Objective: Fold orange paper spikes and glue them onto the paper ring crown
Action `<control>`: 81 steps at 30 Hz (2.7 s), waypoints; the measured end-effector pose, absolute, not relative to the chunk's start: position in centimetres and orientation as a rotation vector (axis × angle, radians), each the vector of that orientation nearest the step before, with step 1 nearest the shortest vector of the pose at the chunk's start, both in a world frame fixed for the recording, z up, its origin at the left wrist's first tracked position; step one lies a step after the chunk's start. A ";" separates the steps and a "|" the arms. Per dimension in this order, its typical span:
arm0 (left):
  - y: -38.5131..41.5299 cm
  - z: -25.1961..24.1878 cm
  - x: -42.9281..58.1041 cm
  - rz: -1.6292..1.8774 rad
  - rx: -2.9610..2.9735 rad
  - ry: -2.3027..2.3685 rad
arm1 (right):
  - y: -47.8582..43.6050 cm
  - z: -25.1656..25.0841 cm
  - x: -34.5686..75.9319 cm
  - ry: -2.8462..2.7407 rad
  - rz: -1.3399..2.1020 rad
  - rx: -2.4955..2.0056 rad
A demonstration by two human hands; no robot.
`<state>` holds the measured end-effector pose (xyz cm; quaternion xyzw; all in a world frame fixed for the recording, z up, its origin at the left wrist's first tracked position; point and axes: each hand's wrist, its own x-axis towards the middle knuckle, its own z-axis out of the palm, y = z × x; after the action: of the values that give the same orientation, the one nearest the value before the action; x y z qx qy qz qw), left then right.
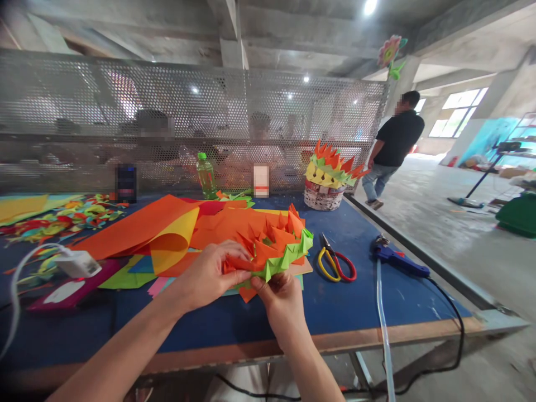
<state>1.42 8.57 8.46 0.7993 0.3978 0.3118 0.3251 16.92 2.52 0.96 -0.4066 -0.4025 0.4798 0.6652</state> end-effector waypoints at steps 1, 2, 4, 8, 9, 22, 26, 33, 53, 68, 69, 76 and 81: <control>8.6 8.5 1.4 0.819 2.096 1.062 | 2.5 1.0 16.9 -0.898 1.092 -0.913; 8.7 8.5 1.3 0.818 2.097 1.077 | 2.4 1.1 16.9 -0.888 1.104 -0.907; 8.8 8.6 1.0 0.802 2.101 1.093 | 2.4 1.2 16.8 -0.873 1.137 -0.891; 9.0 9.3 0.2 0.728 2.088 1.086 | 2.2 1.4 16.8 -0.808 1.188 -0.846; 9.0 9.6 -0.1 0.716 2.079 1.074 | 2.2 1.4 16.8 -0.777 1.197 -0.835; 10.7 9.7 -1.9 0.871 2.098 0.925 | 3.1 1.1 17.3 -0.457 1.322 -0.689; 11.0 10.3 -1.4 0.872 2.191 0.819 | 3.3 1.2 17.0 -0.422 1.348 -0.674; 12.3 11.5 -0.6 0.769 2.263 0.785 | 3.4 2.3 16.9 -0.416 1.368 -0.662; 12.6 12.3 -1.1 0.692 2.316 0.741 | 4.1 3.3 17.3 -0.460 1.350 -0.689; 7.6 5.6 -3.1 1.095 2.858 0.700 | -2.2 1.8 17.4 -0.419 1.484 -0.838; 7.3 5.3 -3.3 1.102 2.873 0.701 | -3.1 1.6 17.7 -0.426 1.494 -0.869; 5.0 3.6 -3.9 1.197 2.922 0.782 | -6.8 0.6 16.7 -1.187 1.201 -1.219; 4.7 3.9 -3.9 1.251 2.884 0.881 | -5.5 -1.0 14.9 -1.511 0.674 -1.272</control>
<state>-3.92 4.73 3.93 0.8817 0.2693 0.3825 -0.0614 14.93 -5.49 -0.96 -0.5265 -0.6257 0.2792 0.5033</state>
